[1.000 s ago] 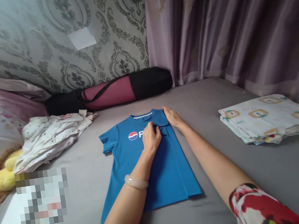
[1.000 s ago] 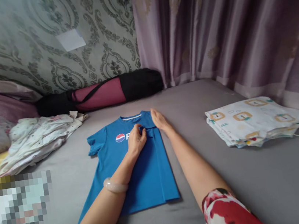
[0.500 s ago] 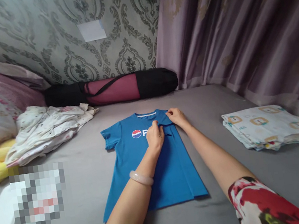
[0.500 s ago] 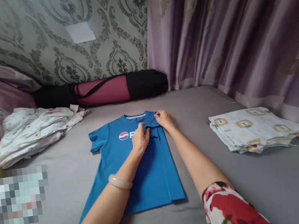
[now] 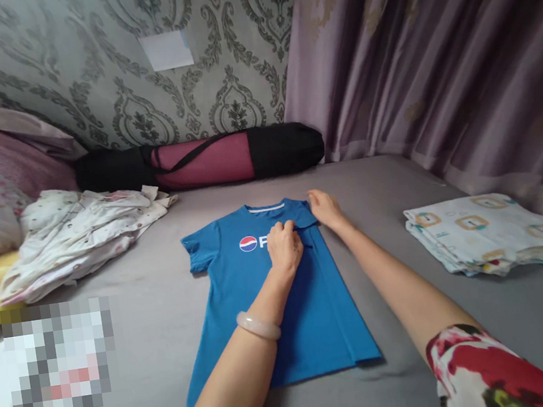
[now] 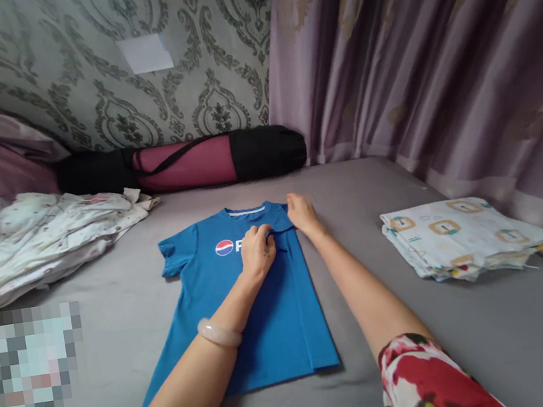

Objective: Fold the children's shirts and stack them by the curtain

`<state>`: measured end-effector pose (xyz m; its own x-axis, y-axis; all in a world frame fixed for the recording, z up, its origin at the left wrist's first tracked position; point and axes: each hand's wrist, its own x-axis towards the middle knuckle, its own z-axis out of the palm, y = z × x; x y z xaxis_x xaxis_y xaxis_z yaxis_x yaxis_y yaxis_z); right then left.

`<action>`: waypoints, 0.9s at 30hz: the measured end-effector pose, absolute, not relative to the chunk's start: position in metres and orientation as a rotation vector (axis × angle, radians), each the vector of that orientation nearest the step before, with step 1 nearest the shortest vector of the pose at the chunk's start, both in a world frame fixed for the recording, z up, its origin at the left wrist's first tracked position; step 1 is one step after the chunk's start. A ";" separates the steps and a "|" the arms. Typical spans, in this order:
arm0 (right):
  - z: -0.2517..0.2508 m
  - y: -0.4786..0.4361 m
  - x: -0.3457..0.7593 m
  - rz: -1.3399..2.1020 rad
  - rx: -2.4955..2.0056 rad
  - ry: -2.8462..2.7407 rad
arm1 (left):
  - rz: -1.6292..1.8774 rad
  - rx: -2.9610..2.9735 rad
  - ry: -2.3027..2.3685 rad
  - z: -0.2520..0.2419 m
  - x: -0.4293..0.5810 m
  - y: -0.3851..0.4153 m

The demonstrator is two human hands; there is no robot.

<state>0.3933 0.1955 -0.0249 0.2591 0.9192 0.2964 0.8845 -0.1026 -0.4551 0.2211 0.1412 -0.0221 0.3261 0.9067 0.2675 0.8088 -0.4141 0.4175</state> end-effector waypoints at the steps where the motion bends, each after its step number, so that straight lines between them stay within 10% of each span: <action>1: -0.026 0.194 0.387 0.098 -1.935 -1.744 | 0.672 2.380 1.569 -0.022 0.221 0.141; 17: -0.020 0.199 0.390 0.565 -2.208 -1.478 | 0.690 2.157 1.786 -0.025 0.223 0.148; 27: -0.016 0.194 0.376 0.073 -2.016 -1.872 | 0.741 2.364 1.595 -0.029 0.222 0.149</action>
